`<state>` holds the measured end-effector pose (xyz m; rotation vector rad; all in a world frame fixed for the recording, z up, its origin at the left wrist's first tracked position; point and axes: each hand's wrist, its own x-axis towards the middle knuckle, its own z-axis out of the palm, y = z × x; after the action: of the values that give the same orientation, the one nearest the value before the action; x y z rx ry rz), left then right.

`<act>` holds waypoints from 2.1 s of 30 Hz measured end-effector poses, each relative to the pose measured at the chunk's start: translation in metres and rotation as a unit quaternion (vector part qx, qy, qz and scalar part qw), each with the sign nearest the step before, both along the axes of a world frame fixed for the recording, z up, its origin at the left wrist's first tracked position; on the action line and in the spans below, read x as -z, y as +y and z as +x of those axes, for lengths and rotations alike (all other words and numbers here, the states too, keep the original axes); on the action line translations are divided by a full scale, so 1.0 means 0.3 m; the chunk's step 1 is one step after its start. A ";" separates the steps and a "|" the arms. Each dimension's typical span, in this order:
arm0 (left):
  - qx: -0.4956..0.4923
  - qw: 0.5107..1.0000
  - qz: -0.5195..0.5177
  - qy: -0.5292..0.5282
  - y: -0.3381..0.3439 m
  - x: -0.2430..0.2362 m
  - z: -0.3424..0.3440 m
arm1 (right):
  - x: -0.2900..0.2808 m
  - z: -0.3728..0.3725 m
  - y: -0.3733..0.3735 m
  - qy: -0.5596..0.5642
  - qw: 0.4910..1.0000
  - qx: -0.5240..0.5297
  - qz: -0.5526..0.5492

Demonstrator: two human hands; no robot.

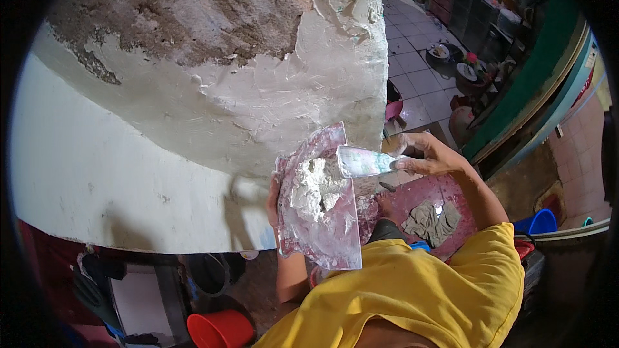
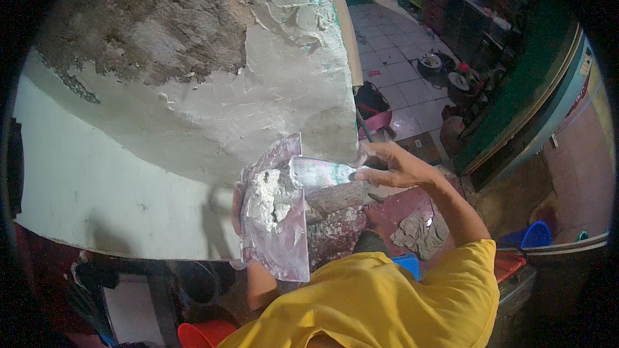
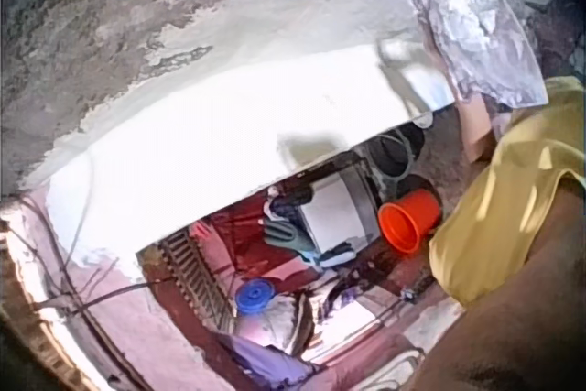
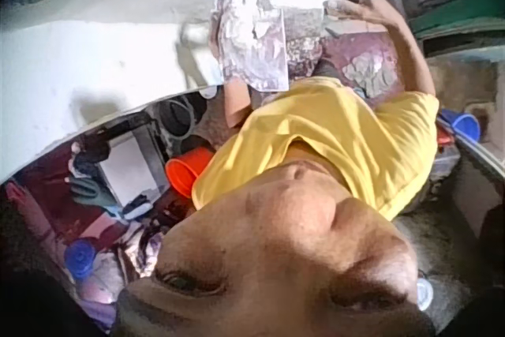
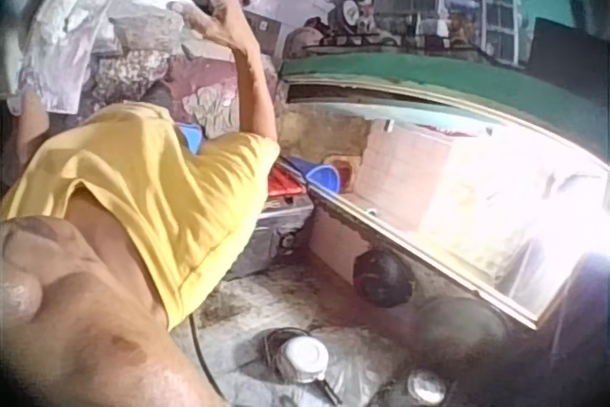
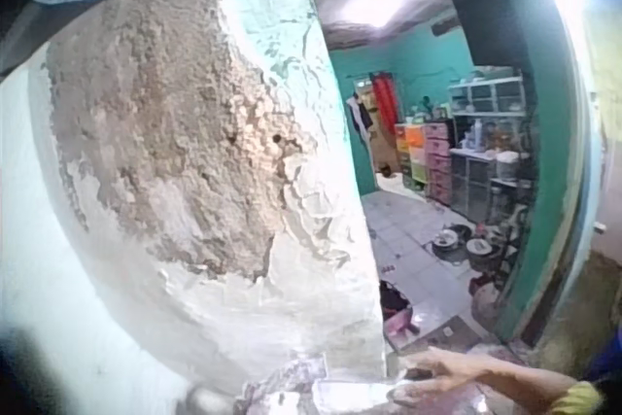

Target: The person applies white plaster to a damaged indoor wall using a putty knife and a hawk, smoothing the material over the exposed surface.

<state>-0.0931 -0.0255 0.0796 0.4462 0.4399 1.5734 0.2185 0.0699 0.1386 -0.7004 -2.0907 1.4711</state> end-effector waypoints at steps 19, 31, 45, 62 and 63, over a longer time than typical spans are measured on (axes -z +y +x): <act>-0.088 0.995 0.020 -0.039 -0.107 -0.028 -0.044 | -0.522 0.205 0.258 -0.270 0.522 0.113 0.801; -0.179 0.981 -0.015 -0.071 -0.067 -0.055 0.085 | -0.689 0.119 0.354 -0.238 0.498 0.039 0.833; -0.180 0.972 0.011 -0.150 -0.036 0.033 0.192 | -0.843 0.173 0.359 -0.189 0.439 0.050 0.877; -0.200 0.975 -0.009 -0.100 -0.068 0.029 0.243 | -0.810 0.109 0.491 -0.136 0.429 0.027 0.893; -0.203 0.974 -0.012 -0.097 -0.068 0.030 0.247 | -0.830 0.123 0.490 -0.145 0.426 0.031 0.892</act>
<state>-0.0189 -0.0458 0.0707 0.1850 0.4161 1.9836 0.2554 0.2168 0.3877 0.0166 -2.2840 -1.3640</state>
